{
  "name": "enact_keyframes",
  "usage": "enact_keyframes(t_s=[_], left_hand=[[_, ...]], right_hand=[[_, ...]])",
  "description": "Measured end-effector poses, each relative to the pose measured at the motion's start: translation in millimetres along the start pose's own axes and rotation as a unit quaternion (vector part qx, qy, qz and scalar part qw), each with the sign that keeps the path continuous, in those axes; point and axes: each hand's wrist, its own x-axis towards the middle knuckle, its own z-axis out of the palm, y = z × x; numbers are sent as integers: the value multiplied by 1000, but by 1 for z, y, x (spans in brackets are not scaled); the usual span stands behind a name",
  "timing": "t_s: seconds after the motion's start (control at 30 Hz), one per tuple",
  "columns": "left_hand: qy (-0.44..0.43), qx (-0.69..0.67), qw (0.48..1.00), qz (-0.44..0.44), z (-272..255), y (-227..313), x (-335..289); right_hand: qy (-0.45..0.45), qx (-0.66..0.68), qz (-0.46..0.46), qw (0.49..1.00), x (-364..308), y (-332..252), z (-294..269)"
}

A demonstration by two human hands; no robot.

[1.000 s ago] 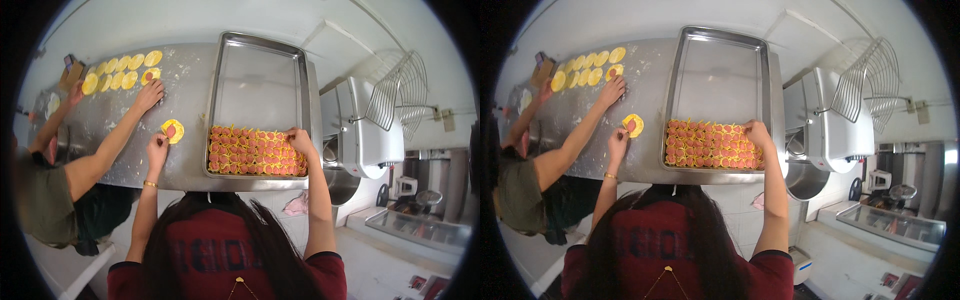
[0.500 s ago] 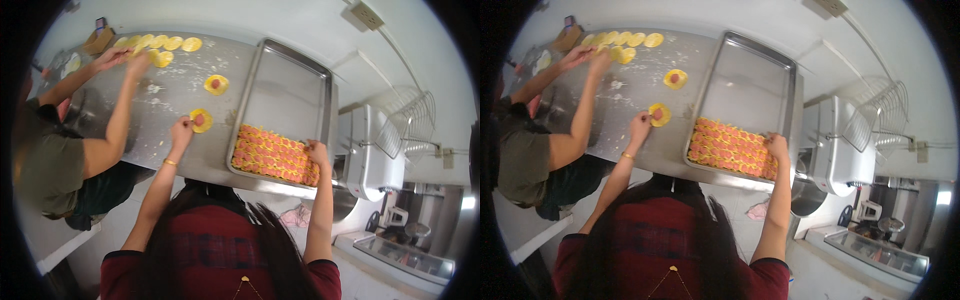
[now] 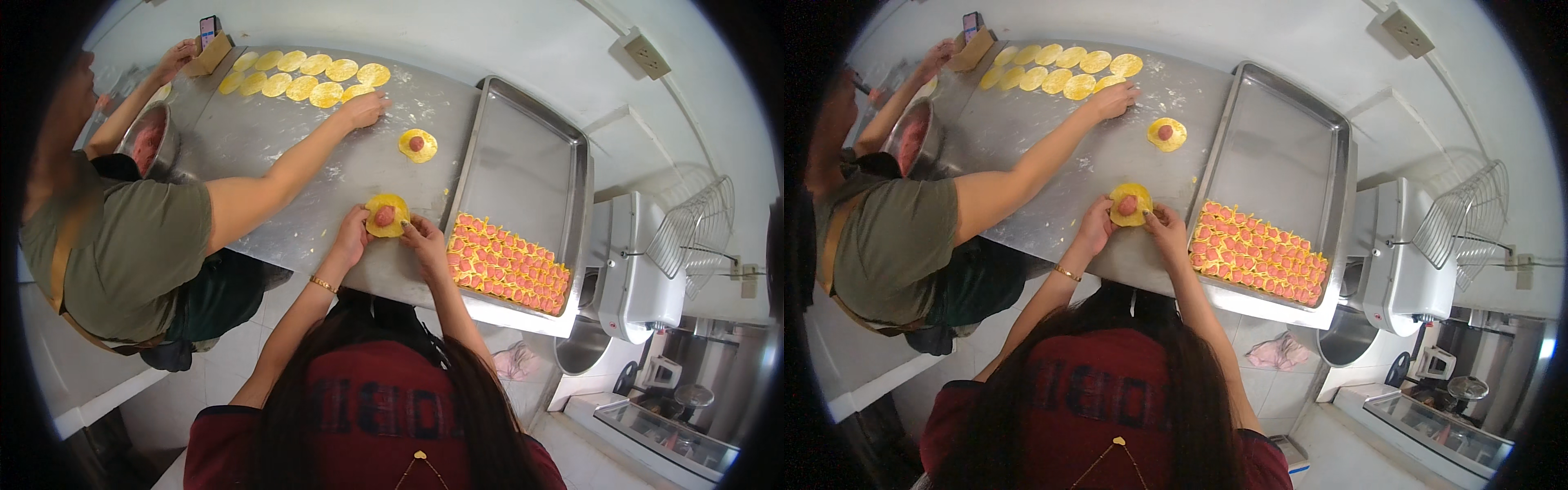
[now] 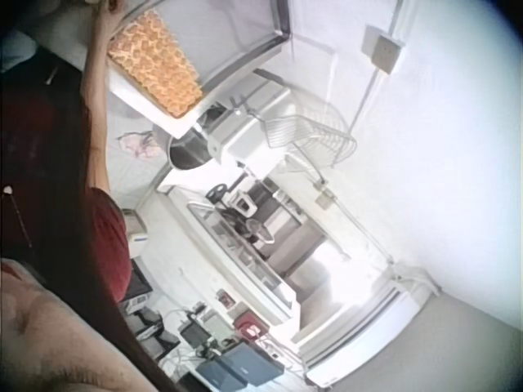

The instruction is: The person places a red filling onto yellow dough discs, folds them into pastries, and arranges them on a metal tray. Another person at the same table also prepares dough and filling. The finished pastries are placed in neat rows on the tray.

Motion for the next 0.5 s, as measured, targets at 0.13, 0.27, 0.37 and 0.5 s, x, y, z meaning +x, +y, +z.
enact_keyframes(t_s=[0.13,0.27,0.37,0.5], left_hand=[[69,320,944,35,-16,0,-12],[49,436,895,76,-31,1,-16],[33,421,901,100,-32,0,-21],[-43,320,944,62,-27,6,-23]], right_hand=[[-4,49,38,998,2,26,21],[0,109,92,990,-4,31,19],[-15,56,0,998,-12,31,24],[-6,11,-32,999,-18,35,31]])
